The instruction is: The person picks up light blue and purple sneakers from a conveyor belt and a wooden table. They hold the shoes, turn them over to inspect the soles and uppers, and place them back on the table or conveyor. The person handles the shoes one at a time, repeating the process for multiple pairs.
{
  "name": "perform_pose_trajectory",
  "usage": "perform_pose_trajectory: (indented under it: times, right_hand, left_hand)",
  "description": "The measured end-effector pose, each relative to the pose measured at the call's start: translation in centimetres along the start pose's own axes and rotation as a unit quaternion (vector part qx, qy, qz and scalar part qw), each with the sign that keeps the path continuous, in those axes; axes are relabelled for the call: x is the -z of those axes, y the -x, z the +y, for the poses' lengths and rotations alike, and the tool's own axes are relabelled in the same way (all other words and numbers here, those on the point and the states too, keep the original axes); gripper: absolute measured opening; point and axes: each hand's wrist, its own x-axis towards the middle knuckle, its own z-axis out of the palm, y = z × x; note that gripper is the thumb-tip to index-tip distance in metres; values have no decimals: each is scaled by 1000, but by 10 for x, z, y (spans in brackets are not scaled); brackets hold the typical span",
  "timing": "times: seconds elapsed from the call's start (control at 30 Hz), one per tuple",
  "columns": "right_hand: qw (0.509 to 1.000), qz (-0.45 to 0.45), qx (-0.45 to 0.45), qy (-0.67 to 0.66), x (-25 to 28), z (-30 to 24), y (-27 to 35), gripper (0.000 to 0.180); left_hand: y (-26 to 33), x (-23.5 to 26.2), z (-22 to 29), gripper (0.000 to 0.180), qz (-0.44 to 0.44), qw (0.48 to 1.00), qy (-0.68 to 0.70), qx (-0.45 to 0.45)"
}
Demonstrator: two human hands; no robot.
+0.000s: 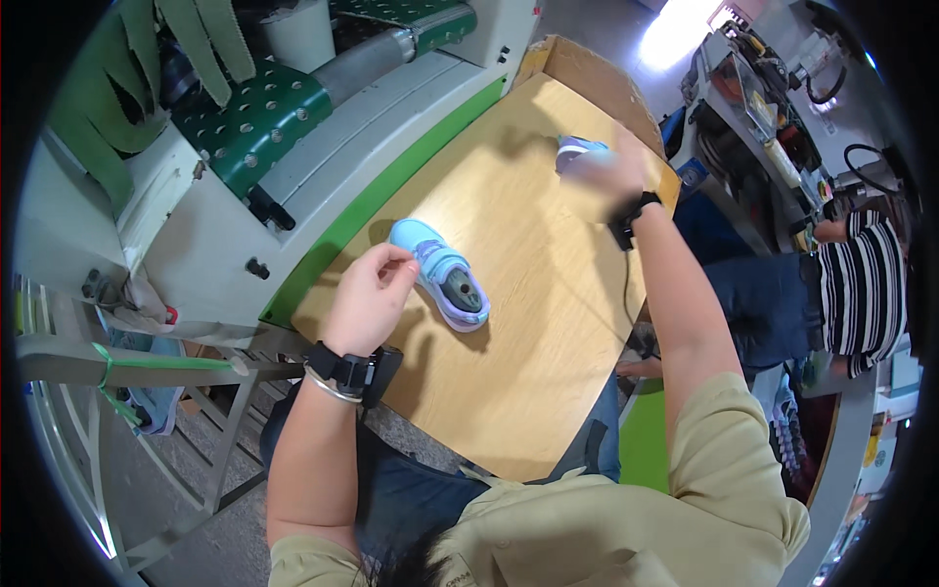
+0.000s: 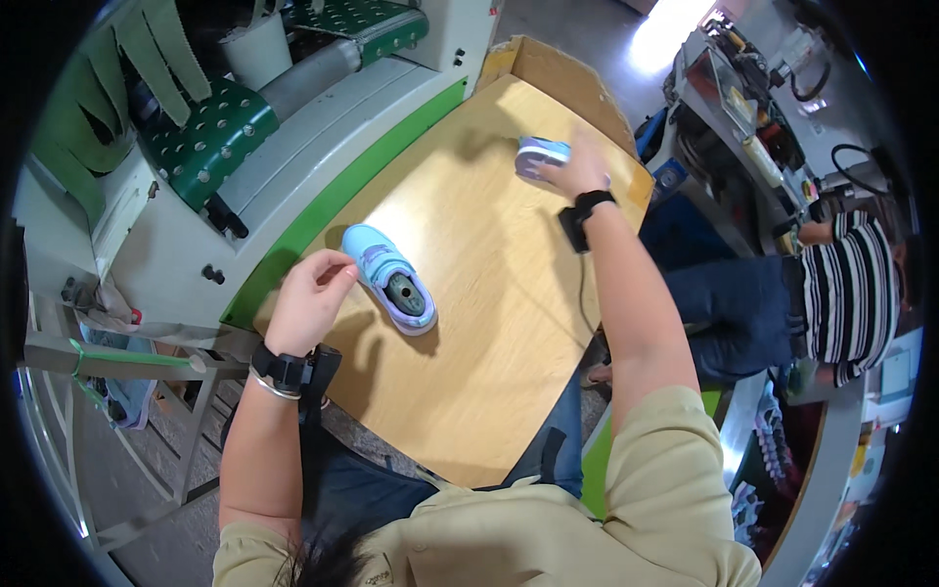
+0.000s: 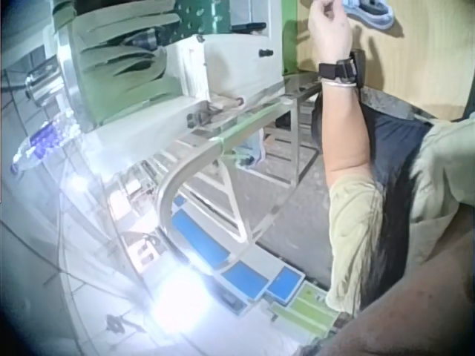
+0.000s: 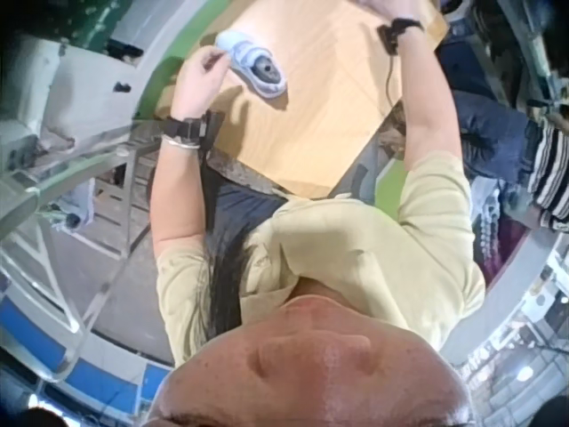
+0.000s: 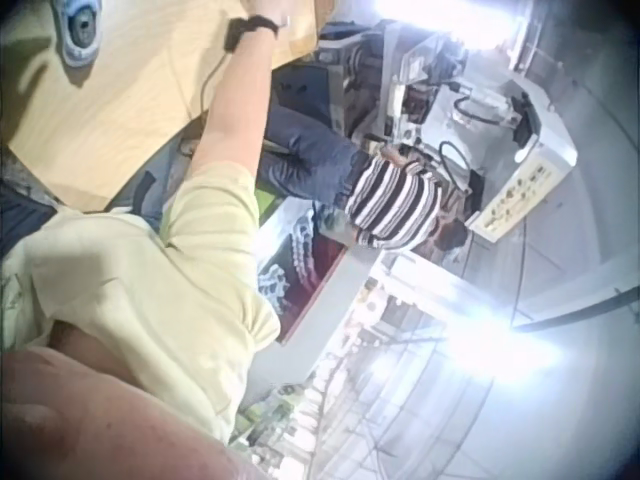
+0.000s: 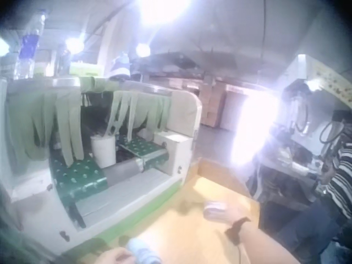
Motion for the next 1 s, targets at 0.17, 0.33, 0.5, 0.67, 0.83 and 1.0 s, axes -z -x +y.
perform_pose_trajectory:
  times: [0.17, 0.33, 0.5, 0.67, 0.83, 1.0]
  right_hand:
    - [959, -108, -46, 260, -10, 44, 15, 61]
    - [977, -9, 153, 150, 0, 47, 84, 40]
    - [956, -12, 213, 199, 35, 70, 151, 50]
    - [825, -58, -213, -520, -12, 54, 181, 50]
    - [832, -153, -146, -513, -10, -64, 182, 68]
    - [839, -159, 0, -520, -36, -122, 207, 65]
  left_hand:
    - [-4, -9, -8, 61, 29, 994, -107, 19]
    - [-10, -31, -26, 77, 35, 995, -83, -36]
    - [-11, -46, -21, 83, -25, 991, -129, 7]
    - [-11, -50, -34, 76, -47, 992, -119, -22]
    - [-14, -57, -36, 73, -124, 980, -136, -70]
    - [6, -58, -17, 77, -153, 972, -171, -49]
